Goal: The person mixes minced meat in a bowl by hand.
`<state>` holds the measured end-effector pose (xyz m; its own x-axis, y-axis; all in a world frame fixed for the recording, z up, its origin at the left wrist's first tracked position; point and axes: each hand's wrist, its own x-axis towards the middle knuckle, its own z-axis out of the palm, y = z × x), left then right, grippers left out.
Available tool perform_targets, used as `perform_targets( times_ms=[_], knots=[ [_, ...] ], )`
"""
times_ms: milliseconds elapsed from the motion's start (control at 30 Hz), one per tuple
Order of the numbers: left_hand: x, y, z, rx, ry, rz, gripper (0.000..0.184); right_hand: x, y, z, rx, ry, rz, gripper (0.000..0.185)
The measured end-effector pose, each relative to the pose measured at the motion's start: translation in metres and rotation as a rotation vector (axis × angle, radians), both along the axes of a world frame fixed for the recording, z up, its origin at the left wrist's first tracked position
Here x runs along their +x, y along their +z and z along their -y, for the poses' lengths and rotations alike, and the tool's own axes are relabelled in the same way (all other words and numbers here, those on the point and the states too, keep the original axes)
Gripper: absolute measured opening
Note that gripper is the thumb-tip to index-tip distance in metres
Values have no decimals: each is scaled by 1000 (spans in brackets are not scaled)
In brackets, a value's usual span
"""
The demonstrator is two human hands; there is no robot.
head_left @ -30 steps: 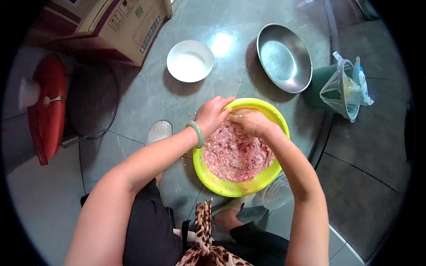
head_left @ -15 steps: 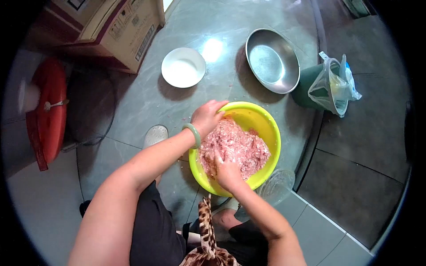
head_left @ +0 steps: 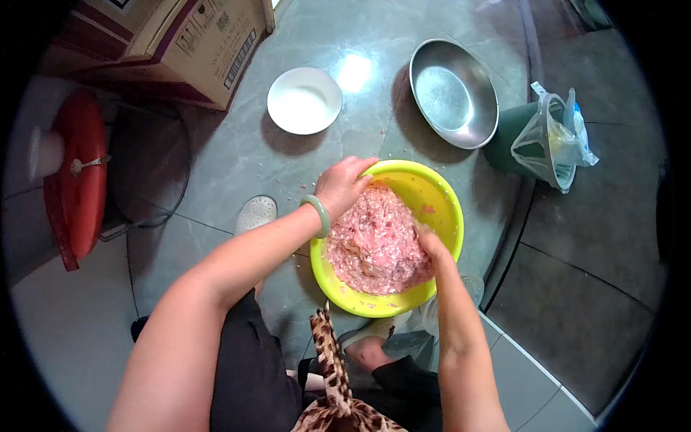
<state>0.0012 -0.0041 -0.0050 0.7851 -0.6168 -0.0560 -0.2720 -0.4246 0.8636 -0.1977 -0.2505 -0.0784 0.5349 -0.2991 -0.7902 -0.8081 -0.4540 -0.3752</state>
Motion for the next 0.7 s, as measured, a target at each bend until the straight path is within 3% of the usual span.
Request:
perform_targets(
  times_ms=[33, 67, 133, 167, 233, 267, 333, 400, 467, 500, 567, 600, 633, 700],
  knots=[
    [1, -2, 1, 6, 3, 6, 36, -3, 5, -10, 159, -264, 2, 53],
    [0, -3, 2, 1, 8, 10, 36, -8, 12, -21, 155, -258, 7, 53],
    [-1, -5, 2, -15, 16, -6, 36, 16, 79, -78, 378, -935, -32, 56],
    [0, -5, 1, -20, 23, -3, 36, 4, 59, -75, 324, -930, -37, 60],
    [-3, -2, 3, -46, 41, -11, 37, 23, 93, -121, 424, -1043, 128, 58],
    [-4, 0, 3, -56, 33, -9, 37, 33, 111, -141, 332, -835, 170, 58],
    [-1, 3, 1, 2, 16, -34, 37, 28, 96, -170, 25, -342, 313, 60],
    [1, 2, 0, 2, -2, -25, 37, 6, 84, -199, -442, 230, 486, 63],
    [1, 2, 0, -3, -3, -40, 38, -4, 92, -212, -681, 644, 615, 59],
    [-1, 1, -1, 2, -7, -49, 38, -6, 92, -205, -673, 641, 607, 59],
    [1, -1, -2, -10, -15, 4, 38, 8, 94, -168, -375, 1022, 651, 55],
    [3, 0, -2, -1, -15, 9, 38, 27, 97, -150, -264, 999, 415, 51],
    [4, 2, -2, 5, -9, 11, 36, 42, 103, -132, -250, 861, 542, 52],
    [3, 3, -4, 20, -7, 8, 35, 38, 76, -95, -476, 840, 585, 57]
  ],
)
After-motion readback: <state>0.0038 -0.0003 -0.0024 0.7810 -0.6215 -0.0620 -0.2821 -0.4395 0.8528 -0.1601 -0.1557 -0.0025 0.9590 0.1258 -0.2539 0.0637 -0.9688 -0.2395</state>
